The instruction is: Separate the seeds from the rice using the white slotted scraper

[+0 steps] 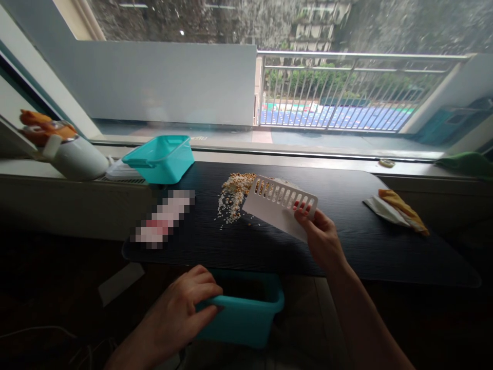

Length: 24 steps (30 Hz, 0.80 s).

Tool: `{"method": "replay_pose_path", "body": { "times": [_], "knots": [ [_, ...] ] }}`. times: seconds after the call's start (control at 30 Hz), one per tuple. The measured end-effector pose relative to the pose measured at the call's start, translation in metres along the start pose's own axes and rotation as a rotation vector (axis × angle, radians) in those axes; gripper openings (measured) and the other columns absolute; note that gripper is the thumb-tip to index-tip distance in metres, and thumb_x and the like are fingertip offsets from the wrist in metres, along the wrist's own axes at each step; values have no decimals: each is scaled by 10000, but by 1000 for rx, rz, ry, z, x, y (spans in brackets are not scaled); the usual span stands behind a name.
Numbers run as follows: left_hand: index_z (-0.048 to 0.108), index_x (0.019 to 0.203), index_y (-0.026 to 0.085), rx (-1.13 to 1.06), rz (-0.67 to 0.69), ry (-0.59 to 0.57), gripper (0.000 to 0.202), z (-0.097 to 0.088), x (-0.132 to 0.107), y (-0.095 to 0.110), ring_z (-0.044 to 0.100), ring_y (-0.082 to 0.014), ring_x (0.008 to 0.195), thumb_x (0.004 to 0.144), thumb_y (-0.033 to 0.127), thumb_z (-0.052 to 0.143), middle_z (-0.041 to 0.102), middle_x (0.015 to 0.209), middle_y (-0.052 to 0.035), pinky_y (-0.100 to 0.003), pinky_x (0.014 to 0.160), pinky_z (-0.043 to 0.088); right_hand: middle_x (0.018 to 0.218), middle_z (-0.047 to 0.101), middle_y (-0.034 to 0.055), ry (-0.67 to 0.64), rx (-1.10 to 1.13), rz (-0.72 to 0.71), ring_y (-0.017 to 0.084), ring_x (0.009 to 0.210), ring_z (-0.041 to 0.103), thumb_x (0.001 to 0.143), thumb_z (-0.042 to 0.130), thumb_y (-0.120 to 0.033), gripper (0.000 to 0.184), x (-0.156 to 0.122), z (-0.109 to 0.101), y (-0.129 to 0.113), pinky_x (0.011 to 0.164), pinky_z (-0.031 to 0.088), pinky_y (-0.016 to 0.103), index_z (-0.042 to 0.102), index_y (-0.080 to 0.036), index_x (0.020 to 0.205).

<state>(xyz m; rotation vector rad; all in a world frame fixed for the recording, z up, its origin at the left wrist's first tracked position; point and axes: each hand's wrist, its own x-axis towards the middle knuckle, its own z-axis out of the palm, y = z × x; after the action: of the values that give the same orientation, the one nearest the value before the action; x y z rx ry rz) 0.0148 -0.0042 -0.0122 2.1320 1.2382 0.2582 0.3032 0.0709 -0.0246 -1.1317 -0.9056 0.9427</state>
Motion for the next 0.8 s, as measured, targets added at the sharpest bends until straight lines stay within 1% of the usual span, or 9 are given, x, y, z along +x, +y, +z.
{"method": "replay_pose_path", "body": {
  "times": [0.2,0.37,0.5,0.7,0.8],
  "knots": [
    [688,831,214,-1,13,7,187,-1,2,0,562,-179,897,807,112,533,643,881,-19,-266,774,447,977,764,33,-26,17,29,249,1002,669,654,813,-430,303,0,3,0,1006,440,444,767,-247,892],
    [688,836,216,-9,6,26,181,0,0,-2,564,-178,905,805,118,538,643,903,-18,-264,784,453,953,765,44,-88,2,37,258,963,683,643,815,-452,350,-2,5,-4,938,492,437,767,-236,914],
    [692,825,218,-58,-23,33,191,-2,-3,-4,575,-175,896,800,117,531,634,893,-16,-256,776,463,952,765,46,-86,5,56,265,955,684,647,813,-449,334,-1,6,-8,907,510,431,768,-240,904],
    [692,822,220,-85,-40,60,194,-7,-8,-11,583,-177,908,786,120,530,627,911,-20,-254,801,468,976,761,41,-107,-7,40,266,991,669,641,811,-456,351,8,13,-3,938,493,440,765,-242,916],
    [690,817,223,-106,-60,73,183,-11,-13,-14,591,-177,897,799,144,526,625,920,-22,-251,797,473,994,759,52,-122,-6,53,272,1004,665,633,814,-462,353,6,12,-3,942,488,443,767,-233,897]
  ]
}}
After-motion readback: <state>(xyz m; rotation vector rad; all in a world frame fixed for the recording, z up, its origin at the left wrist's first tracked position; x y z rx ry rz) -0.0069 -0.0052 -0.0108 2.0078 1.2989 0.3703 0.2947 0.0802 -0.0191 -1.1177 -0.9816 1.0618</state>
